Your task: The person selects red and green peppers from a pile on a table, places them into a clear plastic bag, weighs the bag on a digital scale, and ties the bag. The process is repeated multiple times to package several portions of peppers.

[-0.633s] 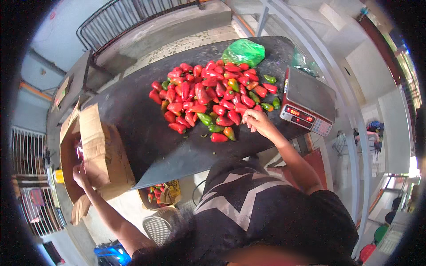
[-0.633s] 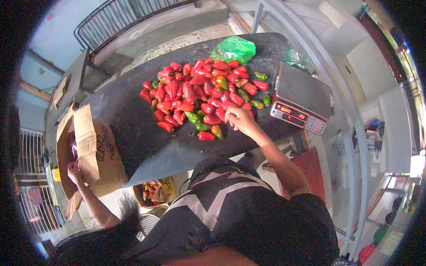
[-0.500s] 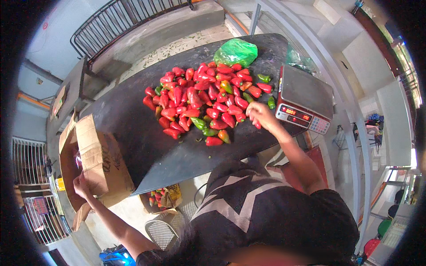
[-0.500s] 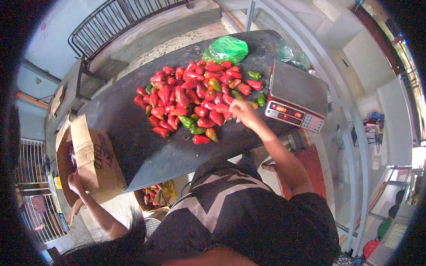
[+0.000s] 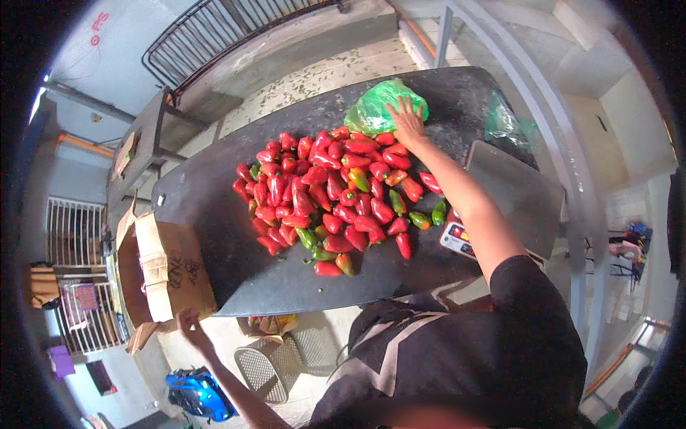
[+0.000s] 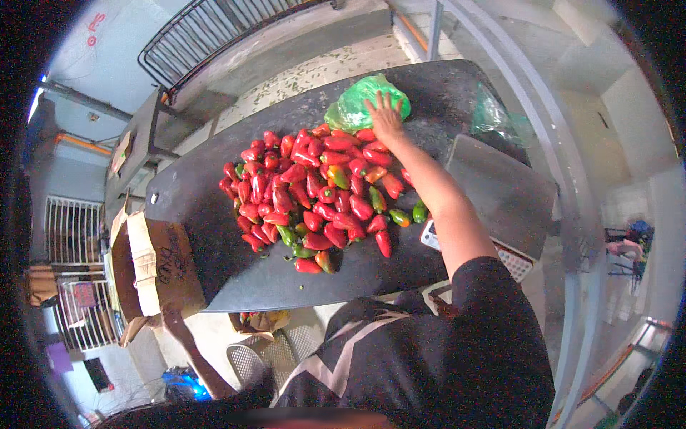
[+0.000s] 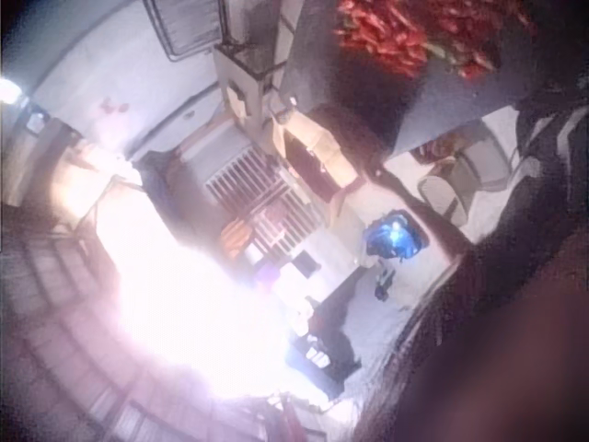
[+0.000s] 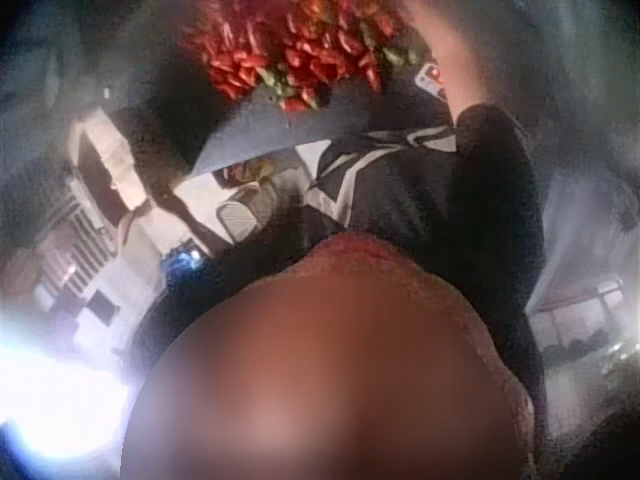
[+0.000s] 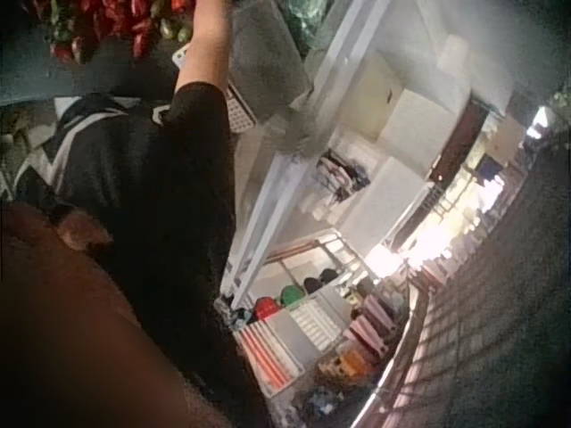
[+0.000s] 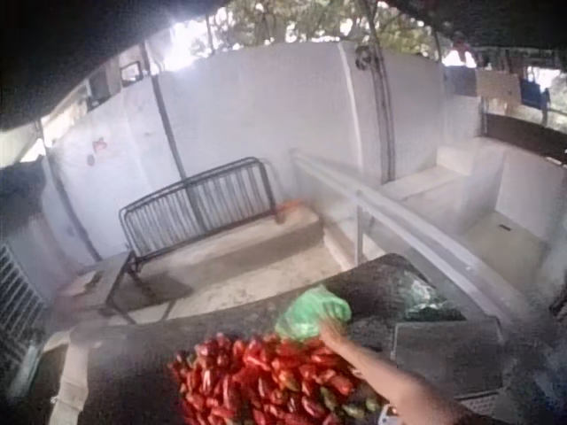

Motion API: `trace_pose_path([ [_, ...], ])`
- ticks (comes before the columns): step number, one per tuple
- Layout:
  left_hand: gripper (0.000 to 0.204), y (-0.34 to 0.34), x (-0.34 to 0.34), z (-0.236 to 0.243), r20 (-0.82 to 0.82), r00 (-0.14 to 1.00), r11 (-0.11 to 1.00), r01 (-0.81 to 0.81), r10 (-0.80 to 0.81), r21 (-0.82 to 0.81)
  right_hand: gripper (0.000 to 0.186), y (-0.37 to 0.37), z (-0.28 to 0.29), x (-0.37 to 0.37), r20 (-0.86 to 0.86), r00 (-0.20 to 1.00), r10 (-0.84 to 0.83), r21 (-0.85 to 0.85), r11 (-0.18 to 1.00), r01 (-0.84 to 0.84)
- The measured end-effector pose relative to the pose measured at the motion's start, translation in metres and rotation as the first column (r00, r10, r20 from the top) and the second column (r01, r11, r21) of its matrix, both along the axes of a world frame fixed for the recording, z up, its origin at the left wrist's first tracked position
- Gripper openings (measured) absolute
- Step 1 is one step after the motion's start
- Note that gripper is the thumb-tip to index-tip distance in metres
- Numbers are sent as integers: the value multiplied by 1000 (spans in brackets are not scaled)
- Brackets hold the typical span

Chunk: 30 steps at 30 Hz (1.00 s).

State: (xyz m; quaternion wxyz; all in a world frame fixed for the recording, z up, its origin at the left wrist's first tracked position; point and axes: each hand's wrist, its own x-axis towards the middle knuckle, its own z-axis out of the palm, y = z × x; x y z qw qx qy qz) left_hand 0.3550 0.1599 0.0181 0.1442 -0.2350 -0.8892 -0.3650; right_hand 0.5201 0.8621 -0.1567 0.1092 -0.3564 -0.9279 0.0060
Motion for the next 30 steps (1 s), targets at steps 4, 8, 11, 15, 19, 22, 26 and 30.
trace_pose_path([
  [4, 11, 90, 45, 10, 65, 993, 982, -84, 96, -171, 35, 56, -27, -1, -24, 998, -65, 26, 998, 65],
  [8, 6, 207, 57, 3, 328, 938, 991, 130, -112, -34, 13, 105, -19, 41, -372, 928, -3, -154, 986, -59],
  [11, 14, 325, 66, -23, 360, 869, 937, 346, -340, 51, 7, 139, -3, 80, -436, 898, 64, -200, 966, -166],
  [15, 41, 504, 100, -68, 287, 681, 711, 703, -673, -2, 11, 155, -4, 117, -472, 879, 61, -157, 976, -152],
  [19, 85, 625, 172, -118, 8, 724, 672, 645, -690, -364, 12, 151, -15, 140, -445, 891, -92, -240, 970, -20],
  [22, 64, 666, 197, -148, 56, 800, 683, 545, -598, -486, 11, 140, -10, 148, -525, 851, -27, -202, 975, -93],
  [26, 10, 697, 180, -172, 137, 812, 772, 582, -567, -255, 13, 113, 14, 163, -652, 745, -138, -464, 850, -249],
  [30, 15, 695, 155, -174, 129, 773, 754, 634, -621, -171, 17, 71, 26, 176, -351, 916, 193, -491, 796, -355],
])
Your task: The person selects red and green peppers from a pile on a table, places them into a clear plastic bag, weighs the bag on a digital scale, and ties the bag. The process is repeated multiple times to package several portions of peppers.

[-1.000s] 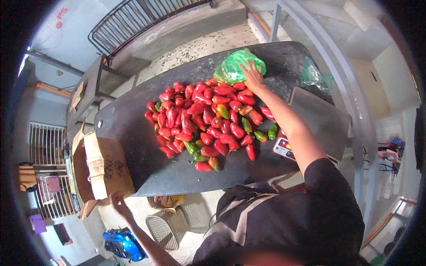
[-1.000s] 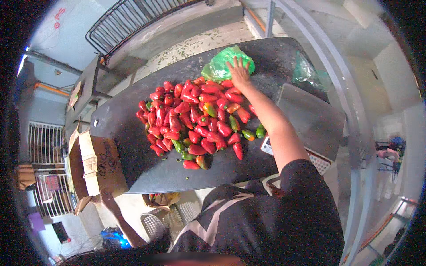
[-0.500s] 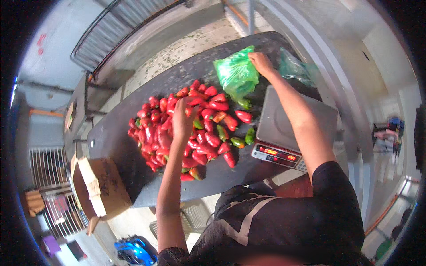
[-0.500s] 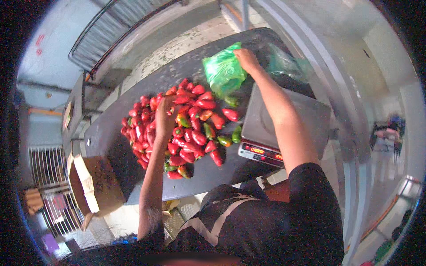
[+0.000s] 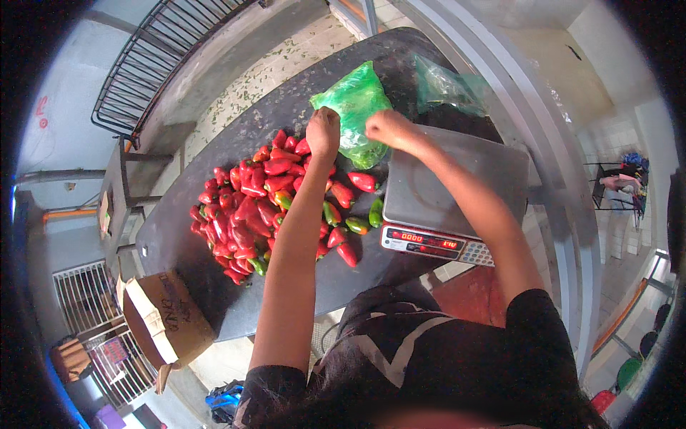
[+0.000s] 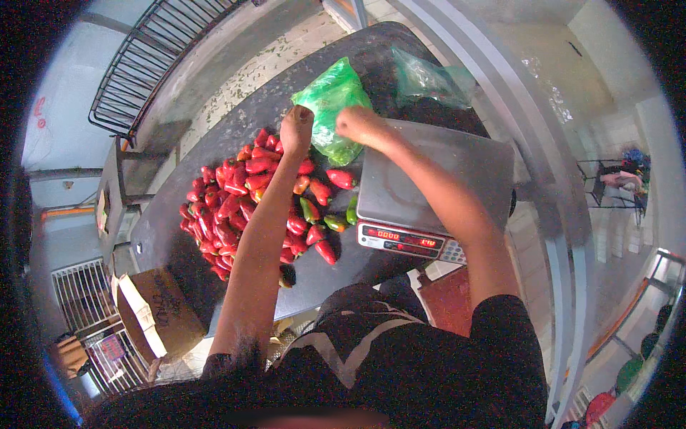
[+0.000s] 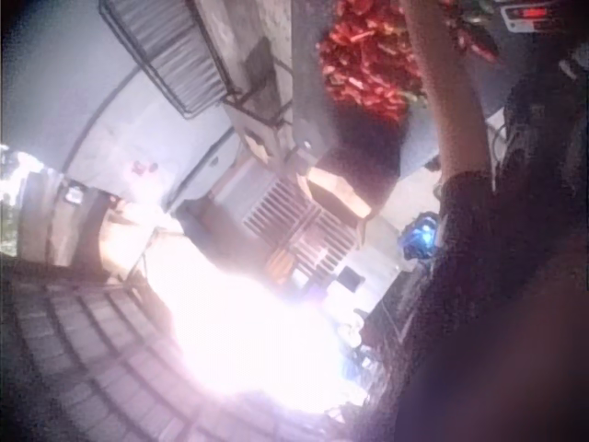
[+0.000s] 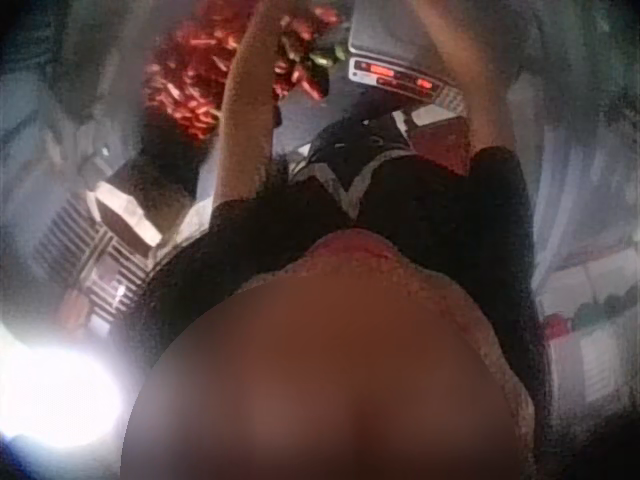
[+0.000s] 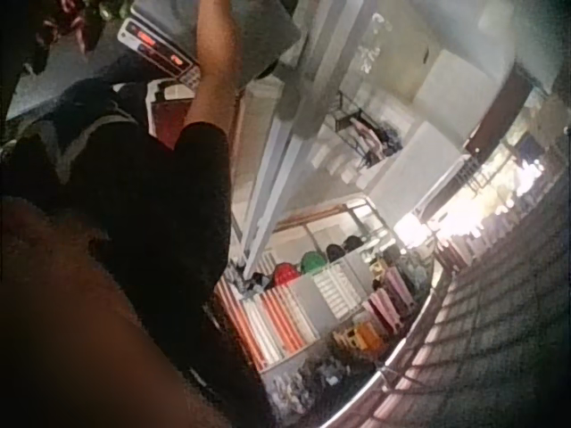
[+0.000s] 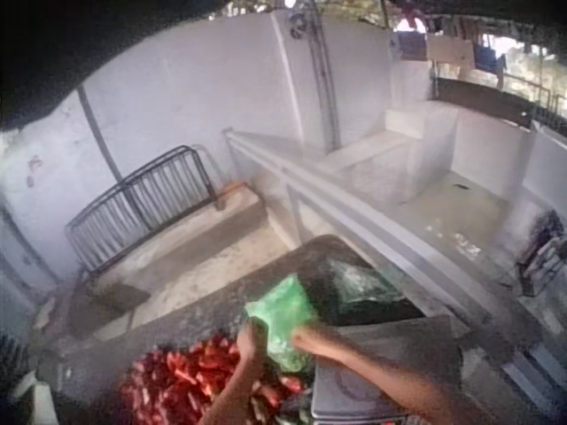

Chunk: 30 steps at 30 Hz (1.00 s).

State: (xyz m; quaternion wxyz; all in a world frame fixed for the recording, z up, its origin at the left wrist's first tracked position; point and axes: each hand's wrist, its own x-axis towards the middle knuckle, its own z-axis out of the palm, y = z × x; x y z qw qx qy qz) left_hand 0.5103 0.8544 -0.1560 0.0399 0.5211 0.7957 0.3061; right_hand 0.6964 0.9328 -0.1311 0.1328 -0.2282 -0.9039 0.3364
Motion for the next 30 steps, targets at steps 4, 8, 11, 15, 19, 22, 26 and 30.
trace_pose_path([
  [4, 48, -30, 13, 8, 43, 988, 987, 151, -149, -50, 24, -11, -7, -9, 280, 948, -149, 164, 981, 106],
  [8, 64, -42, 53, 3, -183, 975, 992, 116, -124, -51, 45, -5, -22, -26, 17, 995, -94, 90, 992, 92],
  [11, 57, -25, 52, -2, -116, 992, 960, 17, -52, -281, 55, 2, -24, -31, -152, 983, -100, -134, 988, 80],
  [15, 39, -8, 35, -8, -24, 994, 982, -106, 104, -159, 30, 3, -23, -28, -174, 971, -166, -244, 962, 120],
  [19, 27, -2, 18, -2, 123, 991, 979, -32, 57, -200, 17, -3, -44, -34, -28, 988, -151, -7, 989, 151],
  [22, 25, -1, 4, 10, 274, 961, 997, -56, 39, 54, 32, 2, -66, -46, -140, 985, -100, 252, 959, 133],
  [26, 20, -12, -22, 25, 359, 930, 994, 46, -77, 95, 49, 25, -70, -69, -50, 966, -254, 417, 873, 252],
  [30, 20, -30, -33, 26, 322, 941, 994, 89, -106, 69, 61, 54, -52, -93, 288, 937, -198, 68, 980, 187],
])
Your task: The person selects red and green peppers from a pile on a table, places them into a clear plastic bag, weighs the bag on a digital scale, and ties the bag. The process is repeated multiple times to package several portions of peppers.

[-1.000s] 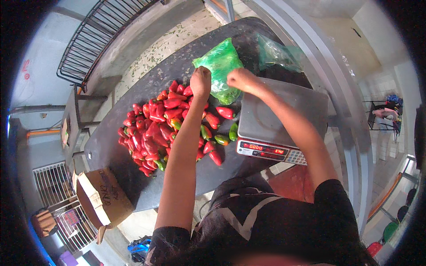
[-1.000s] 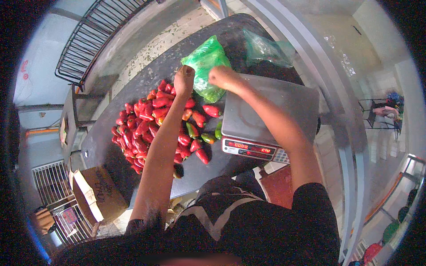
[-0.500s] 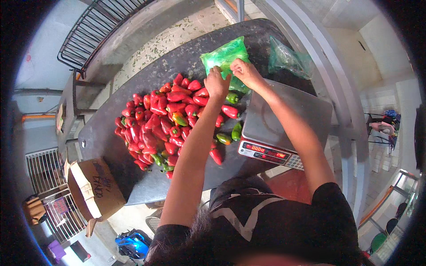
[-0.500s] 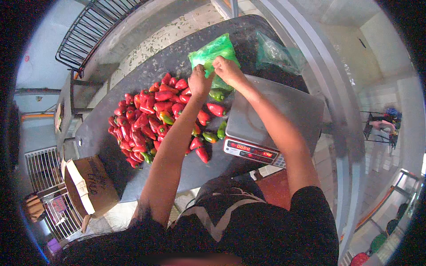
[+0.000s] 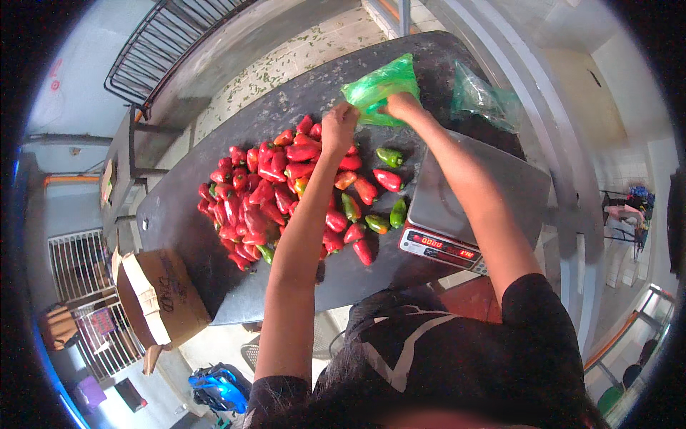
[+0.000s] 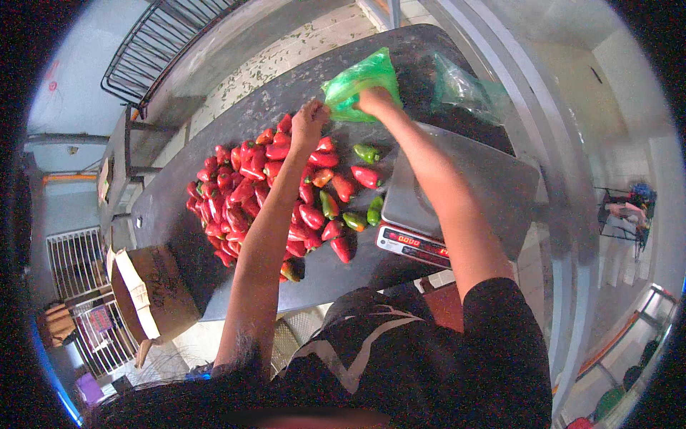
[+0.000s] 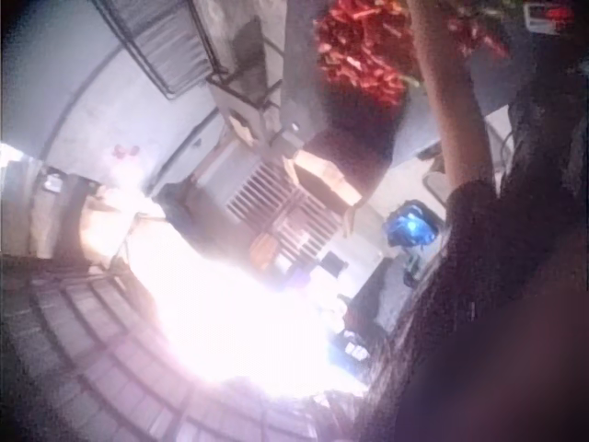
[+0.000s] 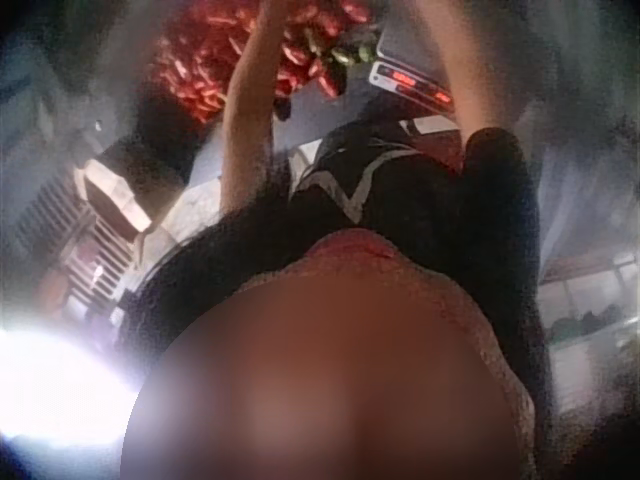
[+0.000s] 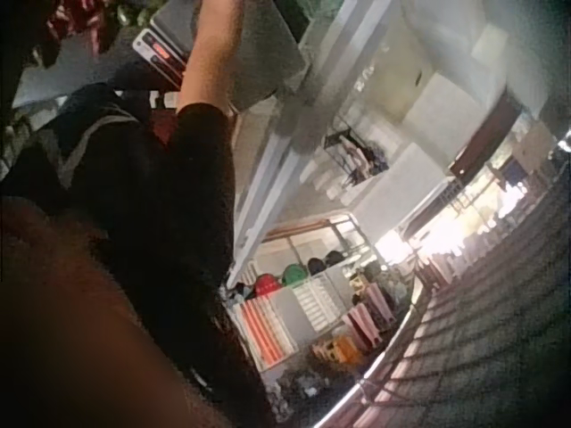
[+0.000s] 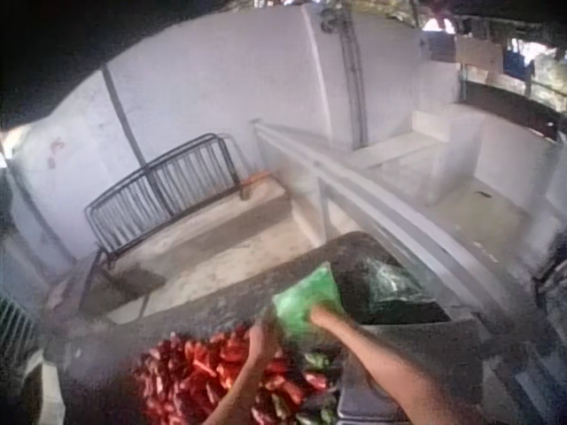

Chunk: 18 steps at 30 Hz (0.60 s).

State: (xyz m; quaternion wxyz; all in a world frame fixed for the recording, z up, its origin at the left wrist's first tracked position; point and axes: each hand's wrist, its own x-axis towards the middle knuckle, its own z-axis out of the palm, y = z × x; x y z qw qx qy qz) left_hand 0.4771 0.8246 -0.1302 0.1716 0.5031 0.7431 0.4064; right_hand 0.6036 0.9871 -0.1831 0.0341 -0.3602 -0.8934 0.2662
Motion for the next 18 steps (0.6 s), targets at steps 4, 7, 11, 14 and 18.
trace_pose_path([
  [4, 21, -8, -2, -6, 64, 998, 1000, 1, -1, 1, 53, -10, -10, 1, -22, 998, -66, 291, 954, 69],
  [7, 21, -7, -5, -7, 27, 1000, 999, 7, -7, 34, 45, -17, -19, 8, -166, 986, -2, 379, 923, 65],
  [11, 22, -8, -7, -3, -20, 999, 999, -29, 28, -43, 30, 1, 1, 8, -128, 983, 133, 70, 990, -125],
  [14, 19, -1, -2, 2, 95, 994, 996, -69, 63, 61, 25, 20, 27, 10, -180, 953, 244, 91, 969, -230],
  [18, 17, 7, 8, 18, 133, 989, 988, -82, 65, 133, 22, 27, 51, 13, -348, 903, 253, 148, 966, -214],
])
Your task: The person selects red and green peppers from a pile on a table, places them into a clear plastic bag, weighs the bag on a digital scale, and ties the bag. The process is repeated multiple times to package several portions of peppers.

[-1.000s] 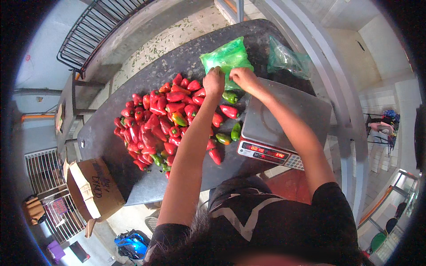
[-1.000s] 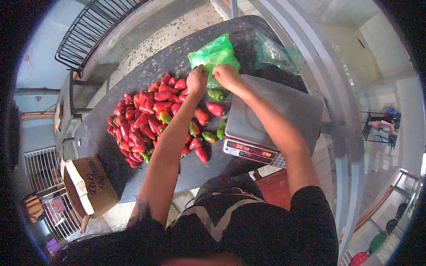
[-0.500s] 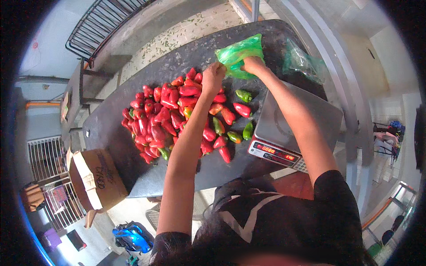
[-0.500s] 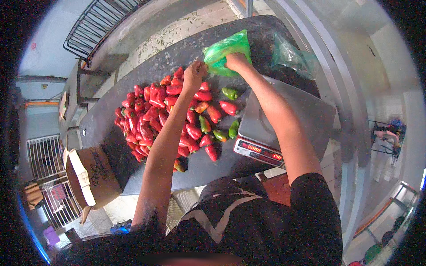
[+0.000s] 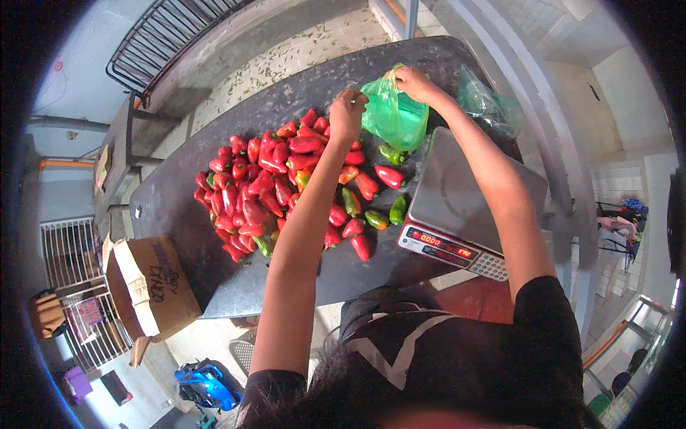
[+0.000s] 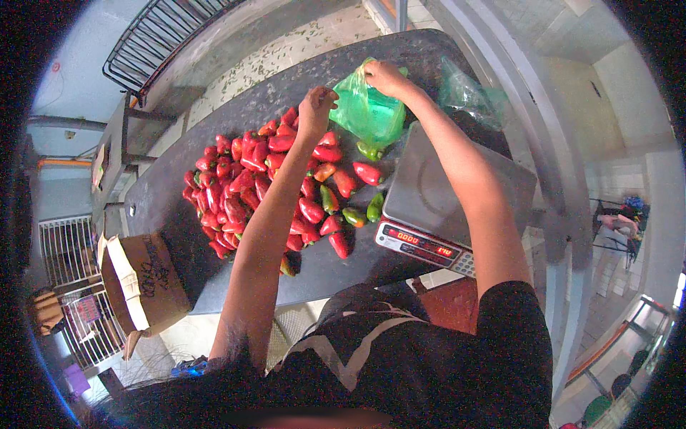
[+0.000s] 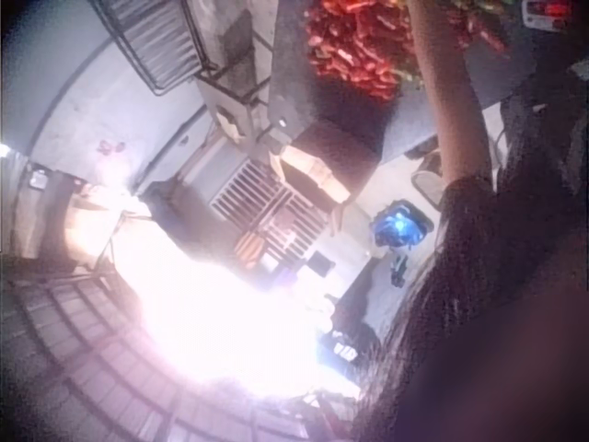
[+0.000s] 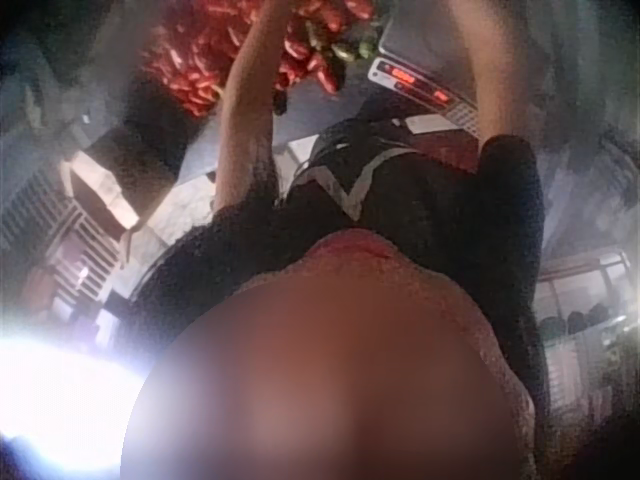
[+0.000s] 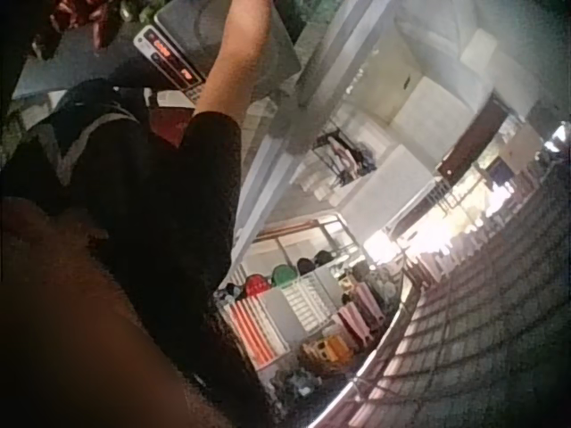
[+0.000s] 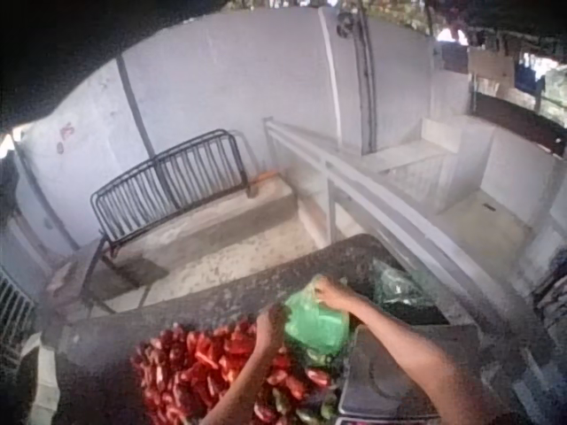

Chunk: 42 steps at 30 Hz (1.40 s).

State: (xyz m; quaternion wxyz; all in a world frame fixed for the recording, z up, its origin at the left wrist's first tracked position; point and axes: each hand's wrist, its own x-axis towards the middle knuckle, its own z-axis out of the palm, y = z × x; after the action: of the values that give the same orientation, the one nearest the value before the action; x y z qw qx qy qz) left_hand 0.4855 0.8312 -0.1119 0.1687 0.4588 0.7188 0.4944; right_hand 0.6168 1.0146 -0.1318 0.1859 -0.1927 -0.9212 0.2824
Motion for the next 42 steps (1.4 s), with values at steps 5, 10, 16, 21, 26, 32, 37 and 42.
trace_pose_path([
  [5, 18, -15, 36, 18, -151, 988, 987, 50, -27, 150, 26, -1, 14, 0, 40, 980, -193, -118, 973, 197],
  [10, 19, -6, 54, -10, -79, 997, 1000, 8, -8, 0, 32, -18, 9, -16, -45, 982, -184, -97, 979, 179],
  [16, 32, -11, 34, -60, -479, 869, 904, -299, 125, -306, 35, -45, -12, -20, -144, 965, -221, -280, 944, 175],
  [21, 39, -13, 38, -69, -753, 647, 759, -550, 121, -350, 34, -53, -17, -14, -163, 950, -266, -266, 939, 217],
  [26, 32, -12, 14, -81, -649, 761, 677, -467, -21, -569, 36, -57, -16, -9, -106, 968, -230, -344, 921, 181],
  [32, 22, -6, 2, -75, -472, 869, 828, -368, 146, -423, 38, -76, -27, -11, -8, 980, -197, -161, 968, 193],
  [37, 26, 2, -16, -46, -286, 948, 945, -214, 140, -248, 70, -90, -50, -10, 134, 953, -270, -94, 954, 283],
  [42, 29, -7, -10, -19, -90, 981, 977, -182, 172, -111, 61, -83, -74, -15, 134, 935, -327, 13, 945, 328],
])
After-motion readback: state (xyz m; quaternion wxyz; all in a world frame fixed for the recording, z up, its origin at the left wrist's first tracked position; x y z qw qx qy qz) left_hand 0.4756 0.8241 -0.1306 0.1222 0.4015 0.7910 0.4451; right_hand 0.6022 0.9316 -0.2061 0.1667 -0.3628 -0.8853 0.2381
